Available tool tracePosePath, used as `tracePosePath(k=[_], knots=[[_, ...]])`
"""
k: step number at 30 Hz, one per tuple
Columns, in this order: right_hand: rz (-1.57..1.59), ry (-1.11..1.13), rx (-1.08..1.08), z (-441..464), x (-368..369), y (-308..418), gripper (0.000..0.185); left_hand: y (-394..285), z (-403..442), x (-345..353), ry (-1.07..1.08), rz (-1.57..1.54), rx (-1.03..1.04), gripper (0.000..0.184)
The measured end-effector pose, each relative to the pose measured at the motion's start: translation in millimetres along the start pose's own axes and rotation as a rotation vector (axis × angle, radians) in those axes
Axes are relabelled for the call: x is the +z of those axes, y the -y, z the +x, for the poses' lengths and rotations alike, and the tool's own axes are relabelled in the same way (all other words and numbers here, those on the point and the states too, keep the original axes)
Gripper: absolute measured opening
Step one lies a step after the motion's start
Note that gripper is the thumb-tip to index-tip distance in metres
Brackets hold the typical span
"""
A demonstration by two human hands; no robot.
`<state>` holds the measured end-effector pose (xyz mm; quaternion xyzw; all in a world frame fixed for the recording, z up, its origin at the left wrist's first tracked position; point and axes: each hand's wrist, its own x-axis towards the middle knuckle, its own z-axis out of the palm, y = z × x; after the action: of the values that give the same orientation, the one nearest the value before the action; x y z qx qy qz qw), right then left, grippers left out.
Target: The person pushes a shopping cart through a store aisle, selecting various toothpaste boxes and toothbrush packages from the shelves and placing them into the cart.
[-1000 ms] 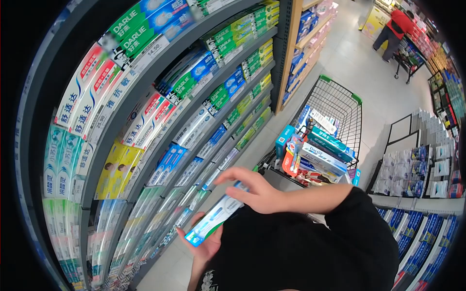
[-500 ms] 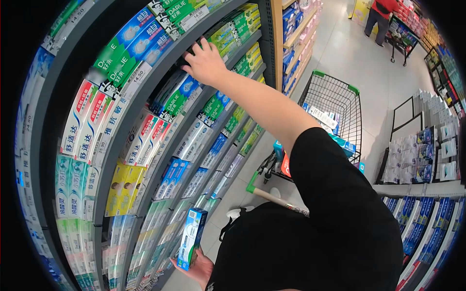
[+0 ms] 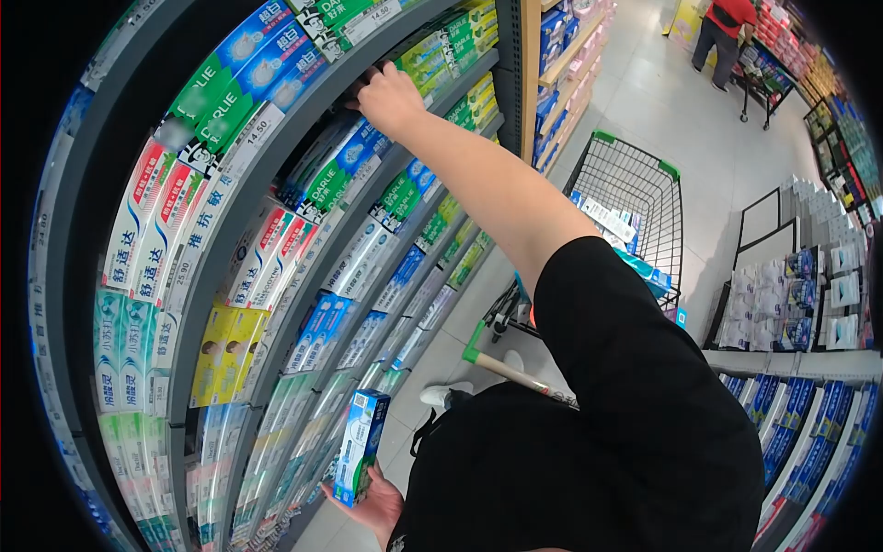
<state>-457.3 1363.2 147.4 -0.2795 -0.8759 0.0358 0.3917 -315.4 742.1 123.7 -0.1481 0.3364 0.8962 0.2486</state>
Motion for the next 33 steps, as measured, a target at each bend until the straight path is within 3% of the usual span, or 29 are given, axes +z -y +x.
tracePosePath(k=[20,23,25,26,27,28,29,33], knots=[[-0.042,0.036,0.008,-3,-16,7,0.028,4,8,0,-0.002,0.084,-0.001,0.078],[-0.138,-0.273,-0.348,-34,-39,7,0.033,1,16,1,0.001,0.094,0.018,0.077],[0.118,-0.075,-0.510,-71,-58,29,0.027,3,24,2,-0.029,0.094,0.014,0.077],[0.080,0.139,-0.710,-94,-95,52,0.027,4,29,4,-0.023,0.108,-0.022,0.073],[0.304,0.092,-0.761,-126,-103,71,0.032,7,33,8,-0.047,0.104,-0.068,0.073],[0.470,0.315,-0.740,-152,-129,97,0.045,9,38,13,-0.071,0.100,-0.112,0.073],[0.545,0.337,-0.847,-180,-146,112,0.056,11,43,19,-0.092,0.100,-0.155,0.073],[0.477,0.243,-0.943,-235,-188,152,0.061,27,58,56,0.022,0.109,-0.200,0.074]])
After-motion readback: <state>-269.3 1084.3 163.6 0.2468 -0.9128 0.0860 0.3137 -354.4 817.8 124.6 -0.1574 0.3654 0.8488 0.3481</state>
